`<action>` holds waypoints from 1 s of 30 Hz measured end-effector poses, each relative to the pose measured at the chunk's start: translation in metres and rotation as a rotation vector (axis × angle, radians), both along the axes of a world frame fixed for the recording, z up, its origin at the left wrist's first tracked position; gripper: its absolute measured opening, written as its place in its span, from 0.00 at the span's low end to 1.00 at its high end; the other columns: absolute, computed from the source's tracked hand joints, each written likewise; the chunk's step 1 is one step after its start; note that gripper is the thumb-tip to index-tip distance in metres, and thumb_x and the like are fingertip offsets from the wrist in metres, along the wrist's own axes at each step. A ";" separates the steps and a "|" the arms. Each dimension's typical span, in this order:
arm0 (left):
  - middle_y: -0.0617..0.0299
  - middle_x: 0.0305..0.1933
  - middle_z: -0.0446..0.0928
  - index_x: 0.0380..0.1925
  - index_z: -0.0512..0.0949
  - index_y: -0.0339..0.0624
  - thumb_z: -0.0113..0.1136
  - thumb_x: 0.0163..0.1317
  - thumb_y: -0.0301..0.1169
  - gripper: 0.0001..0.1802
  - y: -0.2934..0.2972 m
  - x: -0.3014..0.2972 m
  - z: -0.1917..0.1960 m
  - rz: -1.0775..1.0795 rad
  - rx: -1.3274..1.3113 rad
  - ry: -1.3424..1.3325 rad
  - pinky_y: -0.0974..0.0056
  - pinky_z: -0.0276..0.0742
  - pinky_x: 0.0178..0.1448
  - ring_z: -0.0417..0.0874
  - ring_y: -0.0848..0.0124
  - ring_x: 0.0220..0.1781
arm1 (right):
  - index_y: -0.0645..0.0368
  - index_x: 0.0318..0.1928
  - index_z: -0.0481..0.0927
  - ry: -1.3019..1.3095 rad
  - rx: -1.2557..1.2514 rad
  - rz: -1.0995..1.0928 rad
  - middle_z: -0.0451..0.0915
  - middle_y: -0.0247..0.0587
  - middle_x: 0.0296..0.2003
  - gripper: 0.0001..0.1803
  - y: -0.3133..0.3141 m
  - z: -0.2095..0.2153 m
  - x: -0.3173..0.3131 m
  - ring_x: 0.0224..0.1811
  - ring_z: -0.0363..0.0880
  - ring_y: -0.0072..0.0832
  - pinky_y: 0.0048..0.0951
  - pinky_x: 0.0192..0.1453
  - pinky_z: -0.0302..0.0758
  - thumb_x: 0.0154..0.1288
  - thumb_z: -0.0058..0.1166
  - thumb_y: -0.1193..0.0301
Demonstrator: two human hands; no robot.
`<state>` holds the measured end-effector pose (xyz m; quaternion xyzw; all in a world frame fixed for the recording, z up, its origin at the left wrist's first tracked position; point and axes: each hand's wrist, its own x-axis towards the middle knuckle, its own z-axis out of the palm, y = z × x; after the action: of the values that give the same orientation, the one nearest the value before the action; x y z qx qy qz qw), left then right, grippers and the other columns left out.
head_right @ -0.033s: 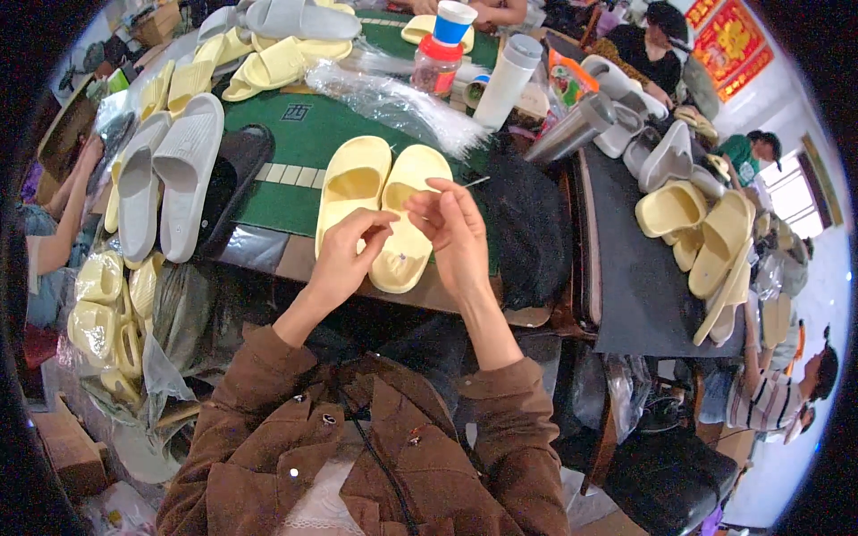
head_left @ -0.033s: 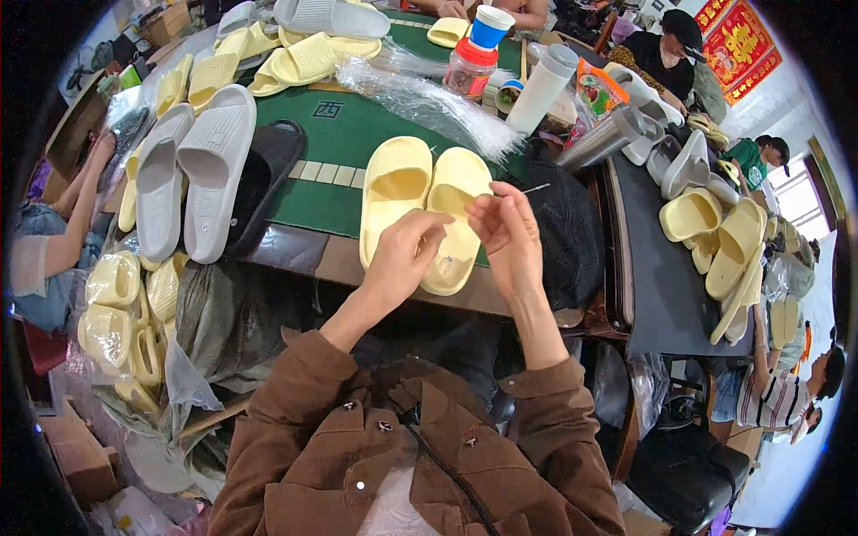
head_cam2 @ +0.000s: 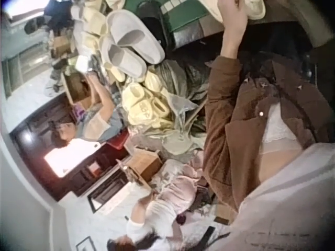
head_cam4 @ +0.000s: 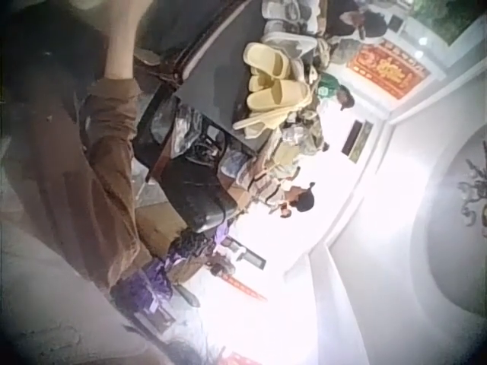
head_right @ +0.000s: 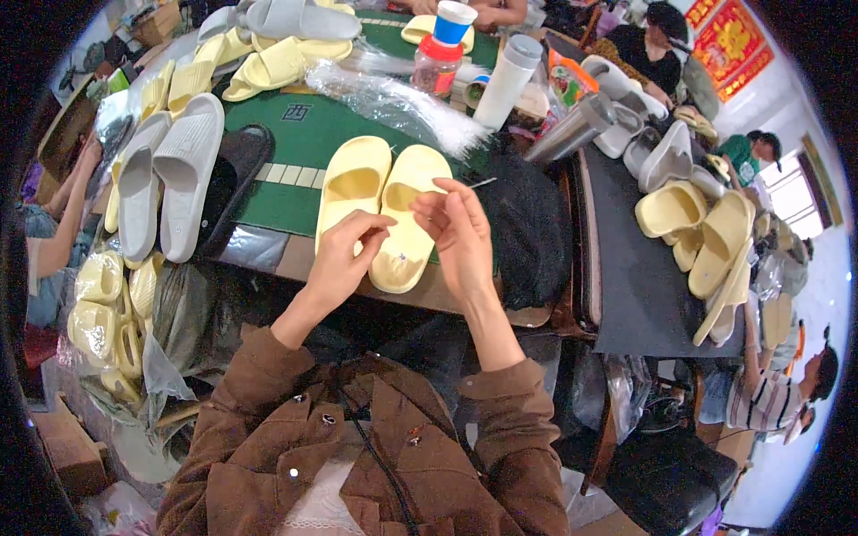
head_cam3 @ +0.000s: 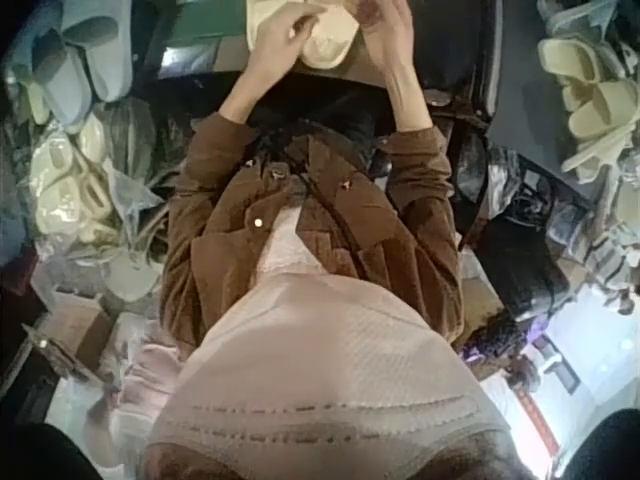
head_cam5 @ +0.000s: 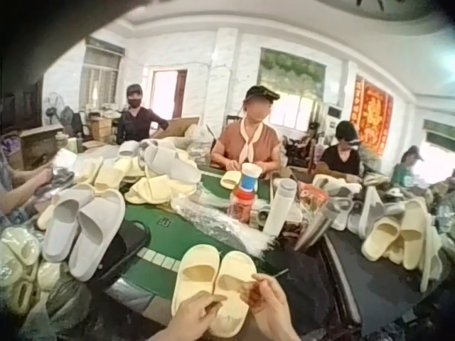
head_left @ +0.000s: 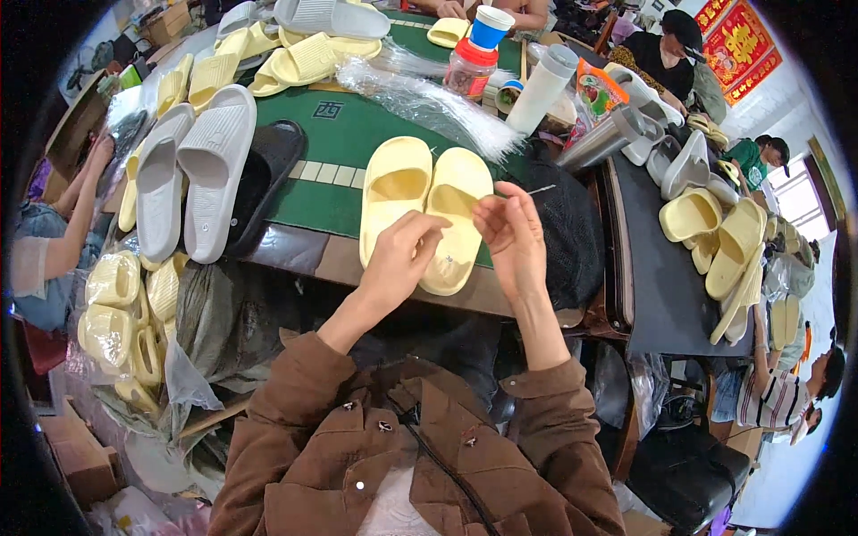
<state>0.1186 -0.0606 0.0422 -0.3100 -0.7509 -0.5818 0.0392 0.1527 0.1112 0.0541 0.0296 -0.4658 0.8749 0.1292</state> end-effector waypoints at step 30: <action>0.48 0.42 0.77 0.41 0.77 0.35 0.55 0.60 0.28 0.11 -0.042 -0.044 -0.025 0.073 -0.211 0.226 0.56 0.74 0.49 0.78 0.51 0.45 | 0.69 0.56 0.68 -0.148 1.037 0.062 0.77 0.49 0.51 0.19 -0.006 -0.014 -0.004 0.54 0.76 0.34 0.29 0.58 0.70 0.68 0.45 0.72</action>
<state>0.0746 -0.1021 0.0176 -0.3484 -0.8094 -0.4594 0.1121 0.1485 0.1054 0.0406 0.0417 -0.8444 0.5327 0.0385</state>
